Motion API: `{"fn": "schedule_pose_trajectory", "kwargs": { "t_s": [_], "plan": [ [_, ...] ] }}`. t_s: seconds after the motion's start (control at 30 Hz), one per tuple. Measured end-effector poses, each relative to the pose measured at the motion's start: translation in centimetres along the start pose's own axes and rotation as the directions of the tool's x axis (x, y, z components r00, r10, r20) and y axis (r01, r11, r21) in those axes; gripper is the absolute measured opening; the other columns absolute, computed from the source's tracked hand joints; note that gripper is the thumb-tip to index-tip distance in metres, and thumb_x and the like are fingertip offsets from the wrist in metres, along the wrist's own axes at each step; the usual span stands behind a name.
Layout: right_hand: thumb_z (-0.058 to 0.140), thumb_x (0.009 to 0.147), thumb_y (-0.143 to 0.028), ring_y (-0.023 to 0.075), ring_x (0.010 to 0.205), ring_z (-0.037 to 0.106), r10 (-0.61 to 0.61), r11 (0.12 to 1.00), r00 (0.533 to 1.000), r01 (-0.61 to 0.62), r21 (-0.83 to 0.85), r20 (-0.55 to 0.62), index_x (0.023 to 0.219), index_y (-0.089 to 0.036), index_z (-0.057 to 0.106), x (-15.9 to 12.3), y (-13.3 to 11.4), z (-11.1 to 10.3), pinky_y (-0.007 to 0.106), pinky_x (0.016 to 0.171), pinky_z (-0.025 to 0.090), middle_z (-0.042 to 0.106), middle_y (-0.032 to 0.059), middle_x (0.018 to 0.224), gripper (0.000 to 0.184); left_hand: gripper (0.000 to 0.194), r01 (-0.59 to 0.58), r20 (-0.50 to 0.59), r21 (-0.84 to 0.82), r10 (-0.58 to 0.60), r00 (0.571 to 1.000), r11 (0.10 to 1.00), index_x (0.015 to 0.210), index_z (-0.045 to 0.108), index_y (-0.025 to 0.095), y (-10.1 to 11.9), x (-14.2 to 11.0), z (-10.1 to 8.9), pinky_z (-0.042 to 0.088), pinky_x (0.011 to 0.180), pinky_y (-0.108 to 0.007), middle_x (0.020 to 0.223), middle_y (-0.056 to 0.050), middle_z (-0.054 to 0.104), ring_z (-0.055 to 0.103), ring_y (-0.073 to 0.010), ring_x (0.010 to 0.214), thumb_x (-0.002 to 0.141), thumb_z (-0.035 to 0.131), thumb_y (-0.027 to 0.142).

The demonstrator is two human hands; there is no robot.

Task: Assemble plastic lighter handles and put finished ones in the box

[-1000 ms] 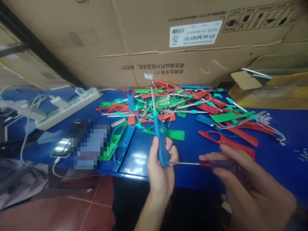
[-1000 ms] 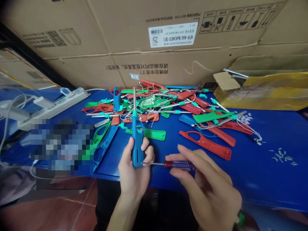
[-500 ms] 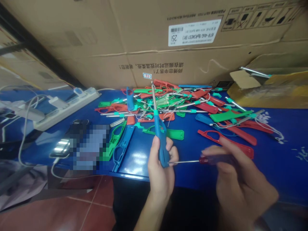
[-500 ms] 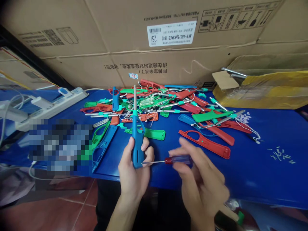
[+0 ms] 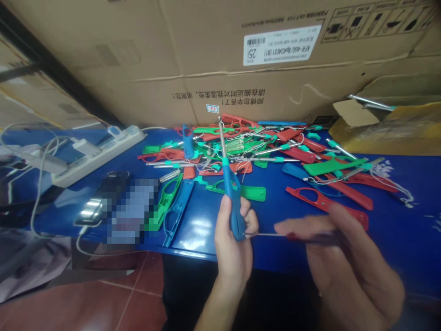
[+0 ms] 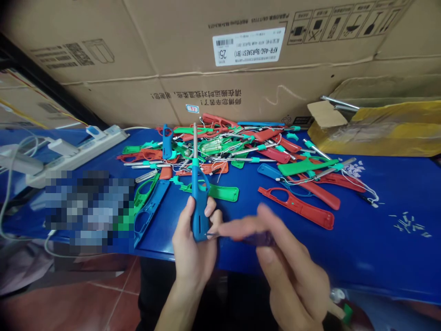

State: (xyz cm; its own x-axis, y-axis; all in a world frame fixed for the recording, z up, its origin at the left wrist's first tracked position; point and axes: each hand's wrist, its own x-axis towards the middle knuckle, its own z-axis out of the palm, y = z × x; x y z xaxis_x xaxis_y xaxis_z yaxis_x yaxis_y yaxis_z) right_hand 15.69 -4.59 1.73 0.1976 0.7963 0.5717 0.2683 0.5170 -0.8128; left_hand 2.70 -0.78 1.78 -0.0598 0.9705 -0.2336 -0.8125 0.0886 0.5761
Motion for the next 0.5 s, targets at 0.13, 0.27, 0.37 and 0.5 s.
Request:
{"fn": "schedule_pose_trajectory", "kwargs": {
  "t_s": [0.13,0.27,0.37,0.5],
  "plan": [
    [0.071,0.091,-0.015,0.0228,0.08,0.077,-0.061,0.994,0.99,0.072,0.079,-0.129,0.123,-0.027,0.073,0.29,0.19,0.76,0.046,0.074,0.065,0.078,0.0013,0.092,0.033,0.032,-0.043,-0.025,0.042,0.044,0.999,0.998,0.083,0.051,0.017,-0.17,-0.03,0.07,0.026,0.048,-0.021,0.077,0.002,0.045,0.033,-0.0067,0.053,0.107,0.048,0.036],
    [0.062,0.1,-0.022,0.0238,0.09,0.078,0.042,0.999,0.99,-0.046,-0.027,-0.136,0.132,-0.026,0.07,0.47,-0.04,0.71,0.044,0.077,0.065,0.079,0.0049,0.104,0.033,0.038,-0.027,-0.032,0.027,0.028,0.999,0.999,0.079,0.05,0.016,-0.07,0.13,0.18,0.026,0.048,-0.022,0.076,0.002,0.043,0.031,-0.0067,0.053,0.109,0.043,0.037],
    [0.062,0.1,-0.022,0.0256,0.096,0.078,0.087,0.995,0.991,-0.091,-0.035,-0.104,0.139,-0.025,0.065,0.51,-0.08,0.35,0.051,0.088,0.064,0.079,0.0064,0.109,0.039,0.039,-0.025,-0.034,0.029,0.026,0.999,0.999,0.077,0.05,0.016,0.0,0.2,0.29,0.026,0.048,-0.022,0.075,0.002,0.042,0.03,-0.0069,0.053,0.109,0.042,0.036],
    [0.073,0.091,-0.016,0.0239,0.084,0.079,-0.068,0.998,0.985,0.067,-0.011,-0.157,0.125,-0.027,0.074,0.63,0.27,0.49,0.052,0.086,0.065,0.079,0.0022,0.095,0.036,0.037,-0.033,-0.037,0.021,0.033,0.999,0.999,0.077,0.051,0.016,-0.04,0.17,0.36,0.027,0.048,-0.022,0.075,0.002,0.043,0.031,-0.007,0.053,0.108,0.044,0.036]
  ]
}}
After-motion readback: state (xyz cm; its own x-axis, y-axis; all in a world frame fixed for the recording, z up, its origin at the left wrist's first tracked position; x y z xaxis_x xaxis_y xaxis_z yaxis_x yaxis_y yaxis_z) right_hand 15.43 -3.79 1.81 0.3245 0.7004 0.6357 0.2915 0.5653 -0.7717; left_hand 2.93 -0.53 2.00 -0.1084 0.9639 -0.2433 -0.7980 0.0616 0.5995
